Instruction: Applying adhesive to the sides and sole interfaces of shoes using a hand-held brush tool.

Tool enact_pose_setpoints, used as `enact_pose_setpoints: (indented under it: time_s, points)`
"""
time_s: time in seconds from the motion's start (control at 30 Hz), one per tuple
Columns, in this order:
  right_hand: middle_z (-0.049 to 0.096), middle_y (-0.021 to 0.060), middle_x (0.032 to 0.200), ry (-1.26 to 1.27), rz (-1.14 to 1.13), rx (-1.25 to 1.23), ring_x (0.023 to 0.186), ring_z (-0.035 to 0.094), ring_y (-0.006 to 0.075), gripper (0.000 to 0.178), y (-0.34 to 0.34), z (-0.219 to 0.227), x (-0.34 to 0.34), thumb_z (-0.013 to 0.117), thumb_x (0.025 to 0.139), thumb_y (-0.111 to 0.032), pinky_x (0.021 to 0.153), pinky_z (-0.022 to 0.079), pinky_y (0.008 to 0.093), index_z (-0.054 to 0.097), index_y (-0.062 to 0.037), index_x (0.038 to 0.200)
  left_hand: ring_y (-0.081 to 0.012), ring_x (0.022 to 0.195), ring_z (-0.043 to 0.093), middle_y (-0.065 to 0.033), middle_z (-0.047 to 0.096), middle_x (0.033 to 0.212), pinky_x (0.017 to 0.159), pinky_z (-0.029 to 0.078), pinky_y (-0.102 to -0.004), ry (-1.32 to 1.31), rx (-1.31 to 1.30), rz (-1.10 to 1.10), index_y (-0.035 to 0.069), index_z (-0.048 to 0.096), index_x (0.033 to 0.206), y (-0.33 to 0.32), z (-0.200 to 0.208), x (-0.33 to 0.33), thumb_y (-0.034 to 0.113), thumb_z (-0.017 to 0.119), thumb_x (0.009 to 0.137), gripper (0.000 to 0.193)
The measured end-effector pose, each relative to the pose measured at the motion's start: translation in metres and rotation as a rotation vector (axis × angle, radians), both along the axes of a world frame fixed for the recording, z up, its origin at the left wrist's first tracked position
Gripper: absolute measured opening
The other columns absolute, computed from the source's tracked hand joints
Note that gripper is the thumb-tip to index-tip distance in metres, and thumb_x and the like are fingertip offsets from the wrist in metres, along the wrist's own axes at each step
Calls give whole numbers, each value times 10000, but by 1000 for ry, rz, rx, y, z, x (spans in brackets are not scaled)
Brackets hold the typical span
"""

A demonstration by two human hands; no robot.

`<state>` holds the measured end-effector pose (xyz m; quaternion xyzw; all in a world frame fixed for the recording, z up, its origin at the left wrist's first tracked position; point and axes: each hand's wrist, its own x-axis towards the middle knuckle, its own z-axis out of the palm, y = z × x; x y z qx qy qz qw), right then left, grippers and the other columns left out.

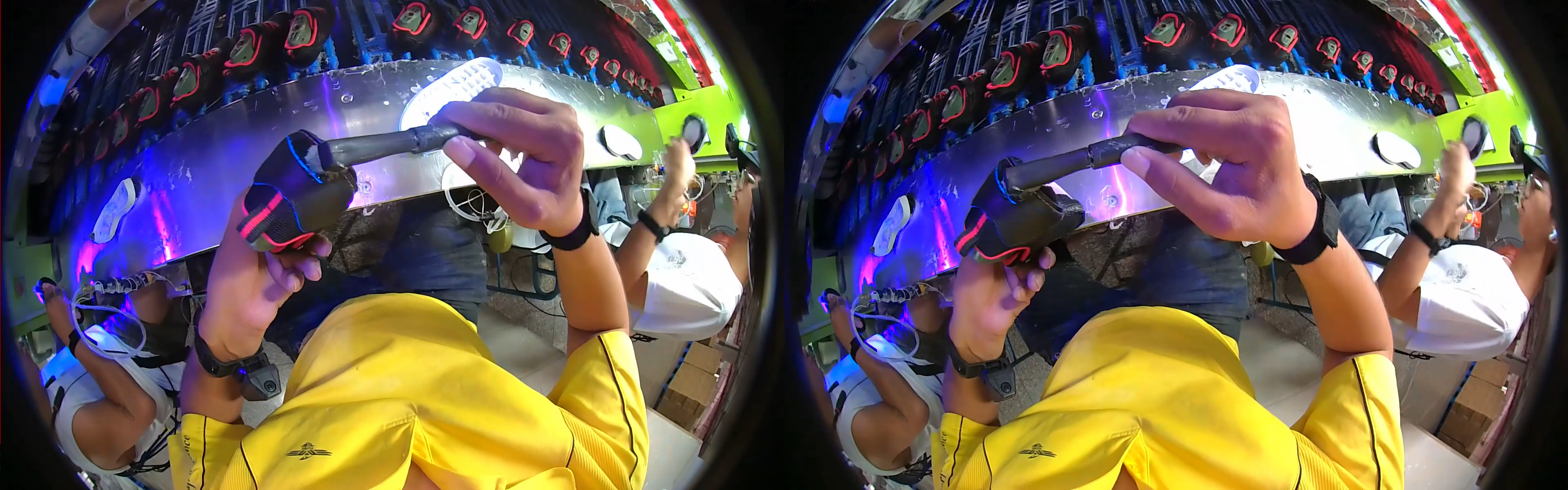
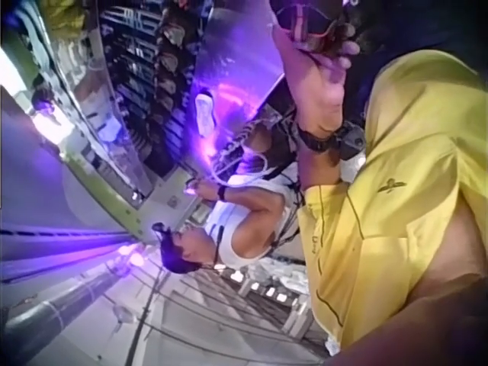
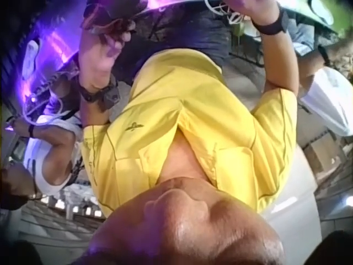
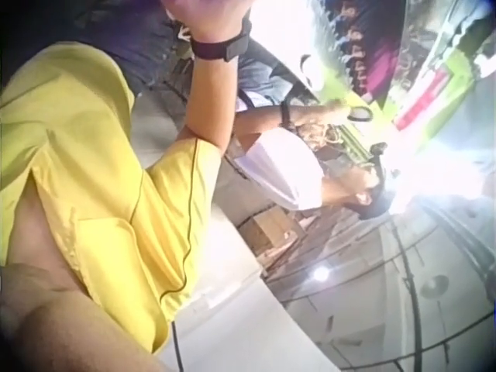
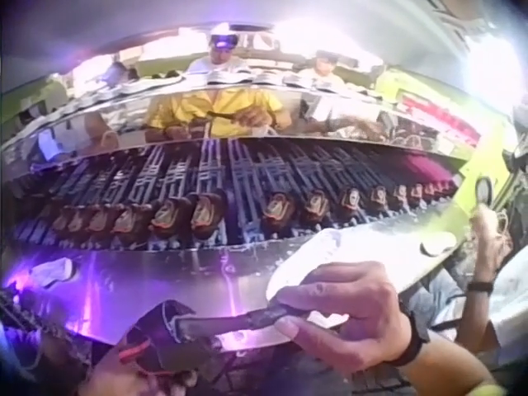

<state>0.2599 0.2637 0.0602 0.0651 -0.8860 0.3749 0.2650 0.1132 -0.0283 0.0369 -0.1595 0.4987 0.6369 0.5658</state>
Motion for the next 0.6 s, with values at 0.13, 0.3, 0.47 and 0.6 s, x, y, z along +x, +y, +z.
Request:
enact_pose_setpoints:
  time_s: [0.13,0.3,0.47,0.6]
  points:
    - [702,123,738,63,-17,-116,524,562,161,268,2,-16,-6,820,820,-170,495,417,295,805,24,1003,-256,651,703,-196,691,945,424,509,-231,-58,58,30,58,618,1326,-3,-5,8,501,443,1091,530]
    - [677,113,734,63,0,-278,575,592,139,234,-1,-34,-6,800,869,-122,536,422,281,785,61,1014,-243,682,692,-190,677,965,447,513,-229,-234,140,45,95,604,1352,-2,-4,18,476,463,1090,483]
    - [710,119,810,-79,-29,-349,701,655,179,266,-7,-38,5,749,924,-182,644,479,303,783,47,1055,-237,683,695,-182,656,966,449,517,-228,-328,190,71,105,612,1316,1,-5,26,477,473,1089,458]
    - [704,113,788,19,-17,-402,658,634,153,241,-11,-52,7,774,912,-149,606,463,286,781,54,1042,-261,690,718,-200,630,962,440,531,-244,-396,239,96,95,612,1236,-1,-10,31,441,453,1105,402]
